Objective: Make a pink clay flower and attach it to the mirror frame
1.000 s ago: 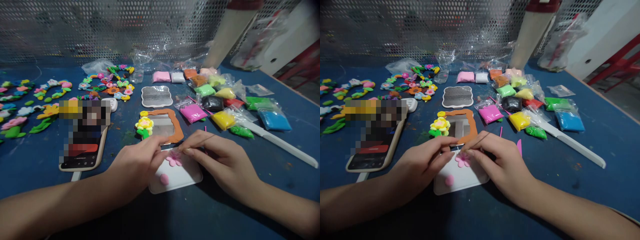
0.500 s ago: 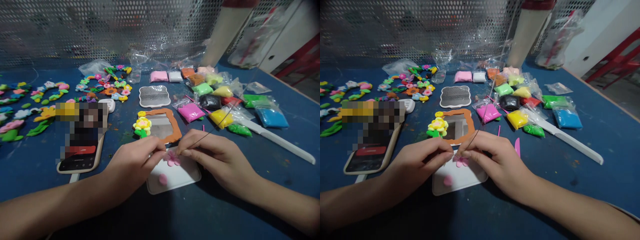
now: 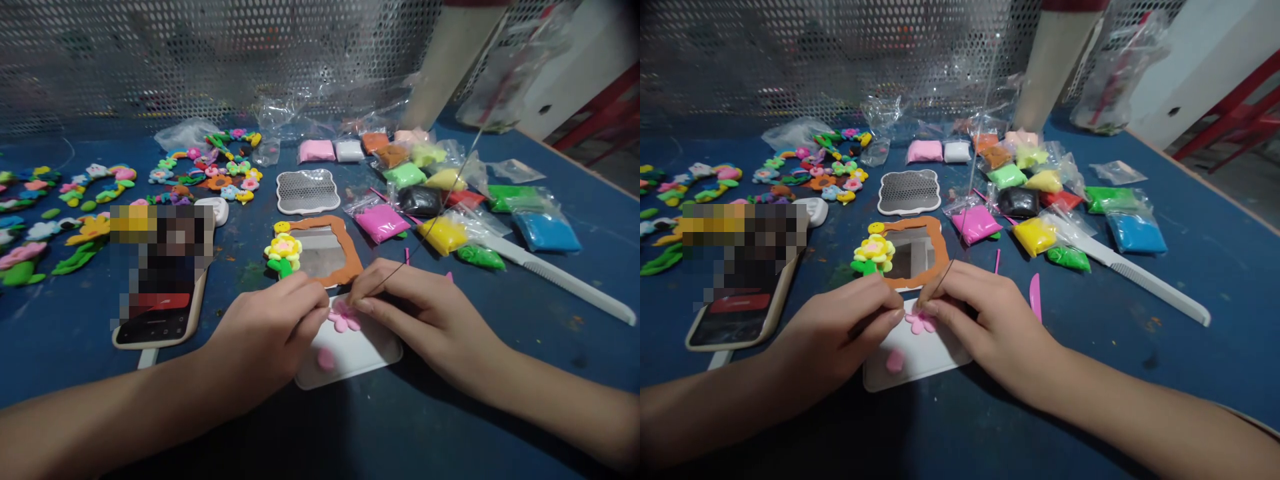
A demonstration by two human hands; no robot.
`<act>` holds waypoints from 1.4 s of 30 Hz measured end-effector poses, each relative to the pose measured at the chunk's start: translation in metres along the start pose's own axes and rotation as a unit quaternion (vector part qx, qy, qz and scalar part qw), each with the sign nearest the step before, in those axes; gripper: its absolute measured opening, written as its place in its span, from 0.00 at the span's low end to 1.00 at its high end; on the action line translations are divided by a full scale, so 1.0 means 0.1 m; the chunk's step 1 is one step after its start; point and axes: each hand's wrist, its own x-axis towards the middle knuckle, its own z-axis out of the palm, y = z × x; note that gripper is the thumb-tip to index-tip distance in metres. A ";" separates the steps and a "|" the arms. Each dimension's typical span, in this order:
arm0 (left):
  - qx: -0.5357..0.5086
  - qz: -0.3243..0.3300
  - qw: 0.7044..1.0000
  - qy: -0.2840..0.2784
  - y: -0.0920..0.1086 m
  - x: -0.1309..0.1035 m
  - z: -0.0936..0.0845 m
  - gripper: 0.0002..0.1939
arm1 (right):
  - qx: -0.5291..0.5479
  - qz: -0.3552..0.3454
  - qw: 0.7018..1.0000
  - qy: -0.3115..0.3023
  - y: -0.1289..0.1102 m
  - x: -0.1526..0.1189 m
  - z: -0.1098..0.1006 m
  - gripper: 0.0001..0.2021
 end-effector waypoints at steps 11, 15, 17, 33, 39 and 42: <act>0.037 0.001 0.999 -0.015 0.01 0.00 0.02 0.10 | -0.038 -0.018 0.999 0.003 -0.02 0.00 -0.01 0.07; 0.048 -0.005 0.999 -0.007 0.02 0.01 0.02 0.10 | -0.047 -0.024 0.999 -0.002 -0.02 0.00 0.00 0.07; 0.054 -0.008 0.999 -0.001 0.02 0.01 0.02 0.10 | -0.050 -0.027 0.998 -0.006 -0.02 -0.01 0.00 0.07; 0.140 0.067 0.988 0.004 0.02 0.01 0.02 0.10 | -0.065 -0.028 0.997 -0.008 -0.02 0.01 0.00 0.08; 0.171 0.083 0.981 0.029 0.03 0.01 0.01 0.10 | -0.027 -0.020 0.999 -0.003 -0.02 0.01 0.00 0.07; 0.165 0.081 0.983 0.025 0.03 0.00 0.00 0.11 | -0.028 -0.021 0.999 -0.004 -0.02 0.01 0.00 0.07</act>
